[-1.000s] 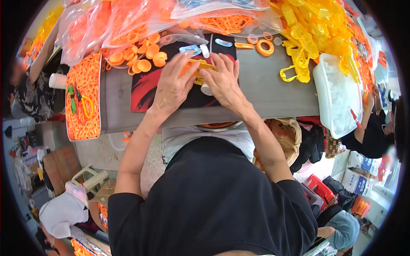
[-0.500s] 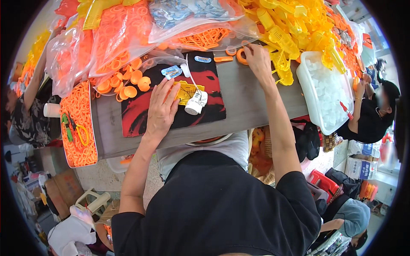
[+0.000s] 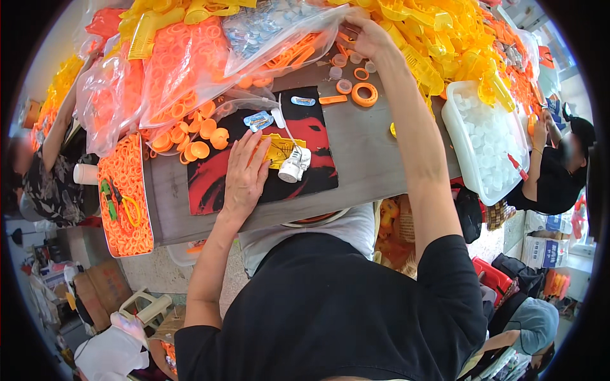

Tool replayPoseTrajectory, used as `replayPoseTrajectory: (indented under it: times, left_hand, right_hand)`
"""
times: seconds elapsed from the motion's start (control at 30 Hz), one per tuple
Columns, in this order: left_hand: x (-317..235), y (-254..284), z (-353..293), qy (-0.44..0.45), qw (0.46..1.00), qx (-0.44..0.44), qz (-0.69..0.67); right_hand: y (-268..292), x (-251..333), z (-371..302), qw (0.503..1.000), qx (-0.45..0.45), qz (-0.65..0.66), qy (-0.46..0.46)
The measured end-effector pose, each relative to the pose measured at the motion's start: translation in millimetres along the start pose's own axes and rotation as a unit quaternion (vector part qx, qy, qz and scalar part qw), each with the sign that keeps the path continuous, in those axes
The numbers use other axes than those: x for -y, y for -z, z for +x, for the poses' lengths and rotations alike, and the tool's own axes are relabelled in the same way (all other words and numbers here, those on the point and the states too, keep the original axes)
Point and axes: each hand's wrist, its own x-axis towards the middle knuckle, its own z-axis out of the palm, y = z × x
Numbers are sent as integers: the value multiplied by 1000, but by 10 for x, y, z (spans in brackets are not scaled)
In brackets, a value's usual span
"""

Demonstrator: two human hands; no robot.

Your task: Assembling and packaging plastic toy gun components at a workbench.

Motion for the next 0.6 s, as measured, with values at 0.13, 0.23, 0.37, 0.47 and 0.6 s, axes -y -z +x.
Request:
replayPoseTrajectory:
  times: [0.13, 0.23, 0.37, 0.47, 0.6]
  left_hand:
    - [-66, -61, 87, -15, 1000, 11, -14]
    - [-3, -11, 26, -2, 1000, 8, -3]
    - [-62, 69, 37, 7, 1000, -5, -8]
    - [-25, -9, 78, -14, 1000, -21, -15]
    - [-15, 59, 56, 1, 999, -29, -13]
  right_hand:
    - [445, 183, 371, 999, 4, -51, -7]
    - [308, 202, 363, 990, 63, -124, 39]
    - [366, 200, -4, 931, 65, -332, 134]
    - [560, 144, -257, 758, 74, -568, 312]
    - [644, -6, -779, 634, -37, -748, 190]
